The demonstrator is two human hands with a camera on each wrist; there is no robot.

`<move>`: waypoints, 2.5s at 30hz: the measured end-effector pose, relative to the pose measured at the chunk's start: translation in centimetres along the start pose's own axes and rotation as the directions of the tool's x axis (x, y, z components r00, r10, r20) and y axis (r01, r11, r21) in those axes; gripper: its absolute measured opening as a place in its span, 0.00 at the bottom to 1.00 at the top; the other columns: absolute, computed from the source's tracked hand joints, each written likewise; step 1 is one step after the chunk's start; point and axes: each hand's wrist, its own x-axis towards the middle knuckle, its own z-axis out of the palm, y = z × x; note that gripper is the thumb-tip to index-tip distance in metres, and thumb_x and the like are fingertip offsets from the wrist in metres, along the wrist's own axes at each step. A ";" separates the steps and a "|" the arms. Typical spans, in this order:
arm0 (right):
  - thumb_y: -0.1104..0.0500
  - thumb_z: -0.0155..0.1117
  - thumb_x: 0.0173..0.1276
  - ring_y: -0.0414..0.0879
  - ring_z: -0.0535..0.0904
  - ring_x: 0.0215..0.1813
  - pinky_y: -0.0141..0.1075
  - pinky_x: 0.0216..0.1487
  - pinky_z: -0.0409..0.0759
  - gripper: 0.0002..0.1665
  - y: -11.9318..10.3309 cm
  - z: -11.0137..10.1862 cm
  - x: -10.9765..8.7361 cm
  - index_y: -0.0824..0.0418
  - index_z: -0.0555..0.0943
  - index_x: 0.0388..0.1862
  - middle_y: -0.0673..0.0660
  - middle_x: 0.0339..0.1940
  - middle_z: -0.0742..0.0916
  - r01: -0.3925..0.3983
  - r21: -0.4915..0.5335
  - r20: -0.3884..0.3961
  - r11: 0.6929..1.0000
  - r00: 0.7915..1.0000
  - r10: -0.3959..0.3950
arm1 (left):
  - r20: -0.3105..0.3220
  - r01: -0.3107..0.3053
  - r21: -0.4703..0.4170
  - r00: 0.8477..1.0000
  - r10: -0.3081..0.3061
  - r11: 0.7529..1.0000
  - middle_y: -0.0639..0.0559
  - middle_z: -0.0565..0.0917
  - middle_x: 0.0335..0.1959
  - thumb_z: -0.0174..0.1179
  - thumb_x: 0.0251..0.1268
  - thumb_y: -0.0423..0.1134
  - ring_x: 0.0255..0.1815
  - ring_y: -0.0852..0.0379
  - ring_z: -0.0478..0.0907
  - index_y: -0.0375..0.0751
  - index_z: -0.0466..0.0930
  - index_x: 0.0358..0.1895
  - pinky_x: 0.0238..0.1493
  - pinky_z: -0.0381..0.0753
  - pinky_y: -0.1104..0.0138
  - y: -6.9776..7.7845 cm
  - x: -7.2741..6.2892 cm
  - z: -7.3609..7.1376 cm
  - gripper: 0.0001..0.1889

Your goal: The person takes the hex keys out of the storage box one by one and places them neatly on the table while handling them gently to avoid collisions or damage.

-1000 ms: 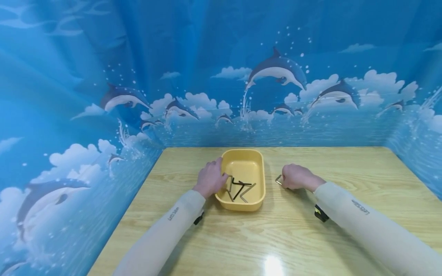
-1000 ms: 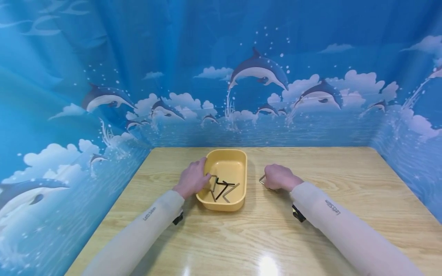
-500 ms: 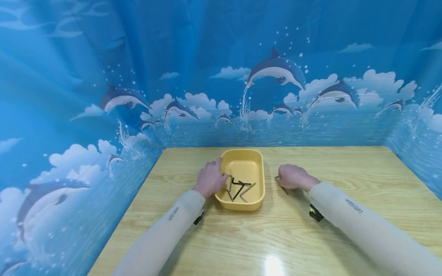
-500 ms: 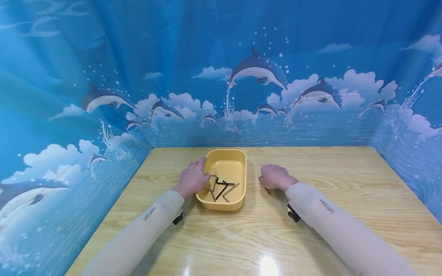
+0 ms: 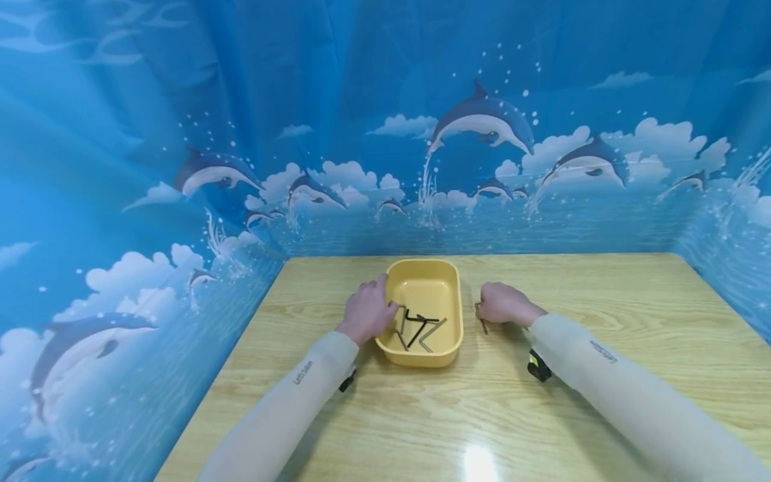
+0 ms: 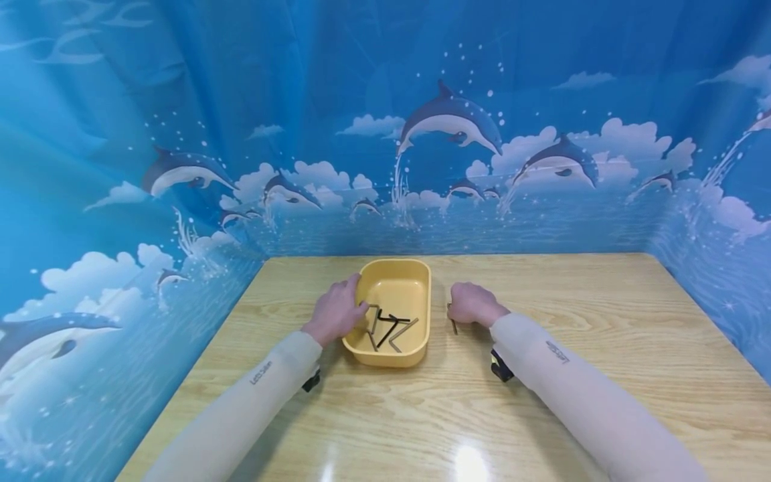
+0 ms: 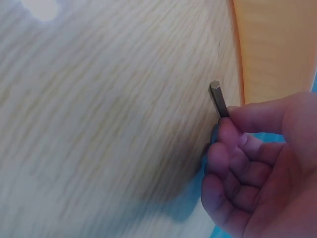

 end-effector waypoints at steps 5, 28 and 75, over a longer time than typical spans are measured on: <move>0.60 0.60 0.66 0.41 0.65 0.12 0.33 0.19 0.67 0.20 0.0 -0.1 0.4 0.53 0.73 0.13 0.48 0.08 0.73 -0.001 0.049 0.011 0.999 1.000 0.001 | -0.003 -0.001 0.002 1.000 0.001 1.000 0.38 0.80 0.58 0.56 0.72 0.51 0.57 0.42 0.78 0.41 0.60 0.76 0.55 0.82 0.48 0.1 0.0 -0.2 0.34; 0.61 0.56 0.62 0.43 0.68 0.14 0.34 0.20 0.68 0.16 -0.1 0.0 1.5 0.54 0.74 0.14 0.49 0.10 0.75 -0.006 0.011 -0.028 1.000 1.000 0.006 | -0.007 -0.002 0.004 1.000 0.002 1.000 0.38 0.80 0.60 0.56 0.71 0.51 0.60 0.41 0.77 0.41 0.60 0.76 0.58 0.81 0.48 0.1 -0.1 -0.2 0.35; 0.52 0.60 0.70 0.41 0.57 0.18 0.34 0.21 0.60 0.22 -10.2 -5.5 -0.3 0.52 0.66 0.16 0.48 0.15 0.65 0.120 -0.223 0.023 0.967 0.993 -0.118 | -0.004 0.002 -0.040 1.000 -0.002 0.999 0.37 0.79 0.62 0.58 0.71 0.52 0.61 0.41 0.77 0.40 0.60 0.76 0.60 0.80 0.47 0.1 -0.1 -0.3 0.36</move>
